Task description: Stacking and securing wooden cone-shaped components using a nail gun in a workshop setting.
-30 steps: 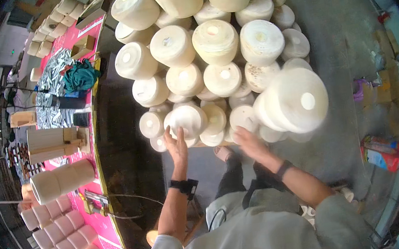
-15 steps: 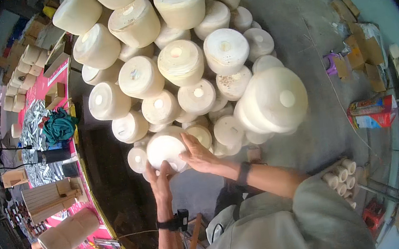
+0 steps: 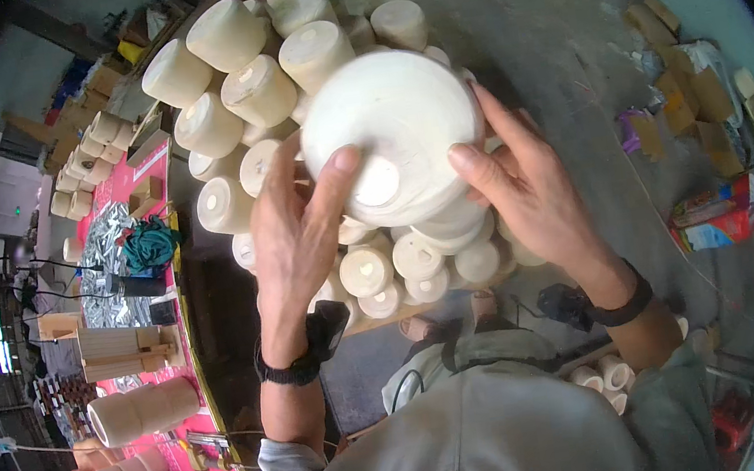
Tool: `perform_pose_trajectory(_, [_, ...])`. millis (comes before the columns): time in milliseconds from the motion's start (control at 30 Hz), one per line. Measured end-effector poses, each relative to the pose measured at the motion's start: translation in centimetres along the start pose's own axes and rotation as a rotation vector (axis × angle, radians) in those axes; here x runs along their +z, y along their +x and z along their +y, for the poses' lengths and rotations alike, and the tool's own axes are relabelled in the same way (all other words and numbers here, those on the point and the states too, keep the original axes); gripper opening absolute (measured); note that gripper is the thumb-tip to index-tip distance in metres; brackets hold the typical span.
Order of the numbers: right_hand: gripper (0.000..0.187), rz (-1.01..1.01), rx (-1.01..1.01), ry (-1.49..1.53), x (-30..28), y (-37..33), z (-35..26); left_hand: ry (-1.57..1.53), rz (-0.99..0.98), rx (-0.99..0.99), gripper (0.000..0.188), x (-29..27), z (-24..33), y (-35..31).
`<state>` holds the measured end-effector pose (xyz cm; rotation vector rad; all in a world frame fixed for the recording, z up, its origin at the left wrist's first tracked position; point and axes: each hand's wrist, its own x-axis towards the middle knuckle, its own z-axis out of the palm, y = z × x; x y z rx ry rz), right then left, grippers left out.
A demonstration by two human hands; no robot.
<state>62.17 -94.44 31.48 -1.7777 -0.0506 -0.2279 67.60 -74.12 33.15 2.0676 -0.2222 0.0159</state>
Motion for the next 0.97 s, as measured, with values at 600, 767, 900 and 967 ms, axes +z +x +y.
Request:
perform_pose_trajectory(600, [0.058,0.118,0.640,0.305,-5.7,-0.3,21.8,-0.325,-0.008,-0.416,0.064,10.6,-20.4,-0.6])
perform_pose_trajectory(767, [0.048,-0.420,0.412,-0.419,-1.8,-1.8,36.3,-0.136,-0.169,-0.225,0.049,22.2,-34.0,-6.3])
perform_pose_trajectory(900, [0.044,-0.665,0.201,-0.812,-6.1,-4.0,39.1,-0.498,0.021,-0.081,0.037,22.7,-28.2,-4.0])
perform_pose_trajectory(967, [0.050,-0.670,0.157,-0.572,-8.5,-2.3,41.9,-0.605,0.021,-0.175,0.047,29.0,-34.9,-3.6])
